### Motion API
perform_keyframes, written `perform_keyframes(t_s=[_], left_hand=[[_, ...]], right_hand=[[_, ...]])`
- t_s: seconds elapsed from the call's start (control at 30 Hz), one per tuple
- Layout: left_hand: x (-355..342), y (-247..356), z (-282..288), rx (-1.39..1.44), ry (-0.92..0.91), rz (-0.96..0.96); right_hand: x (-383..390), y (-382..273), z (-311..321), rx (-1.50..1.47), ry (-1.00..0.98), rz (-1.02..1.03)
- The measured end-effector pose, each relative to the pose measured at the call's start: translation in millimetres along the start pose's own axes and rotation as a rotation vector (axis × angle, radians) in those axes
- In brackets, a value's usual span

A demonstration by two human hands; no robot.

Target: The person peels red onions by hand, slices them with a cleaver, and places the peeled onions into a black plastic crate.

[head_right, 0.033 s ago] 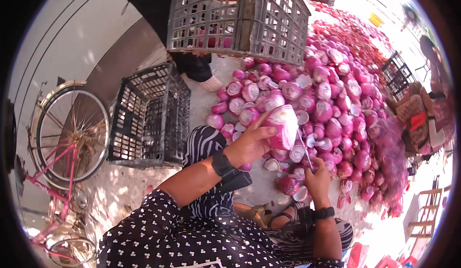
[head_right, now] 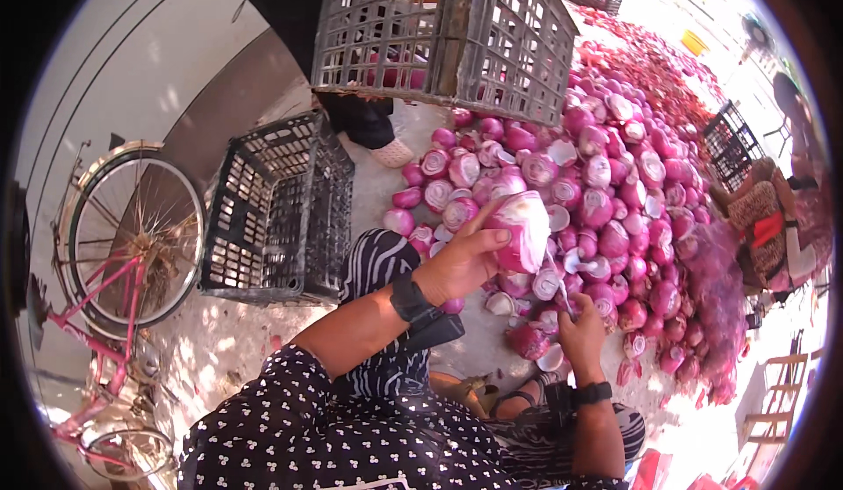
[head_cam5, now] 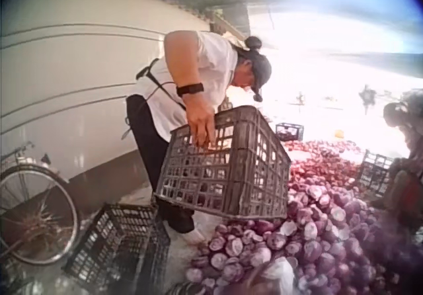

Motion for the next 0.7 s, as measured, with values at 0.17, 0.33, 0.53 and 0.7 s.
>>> perform_keyframes(t_s=[0.17,0.33,0.53,0.7], left_hand=[[25.7,50.4,-1.0,-0.118,0.054,-0.208],[101.1,113.5,15.6,-0.313,0.216,-0.356],[214.2,140.7,80.6,-0.416,0.680,-0.406],[269.9,130.9,148.0,-0.445,1.008,-0.377]], right_hand=[[4.2,-1.4,-14.6,0.223,-0.171,0.091],[6.3,7.5,-24.0,0.385,-0.218,0.178],[7.5,15.1,-35.4,0.470,-0.297,0.241],[11.0,20.4,-42.3,0.543,-0.364,0.230]])
Point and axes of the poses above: each hand's wrist, its own x-axis away from the middle knuckle, its own z-axis out of the back of the hand, y = z × x, the point moved 4 cm from there along -x, towards the middle knuckle, and after that the axes turned 9 degrees about z, right-handed, at the moved point
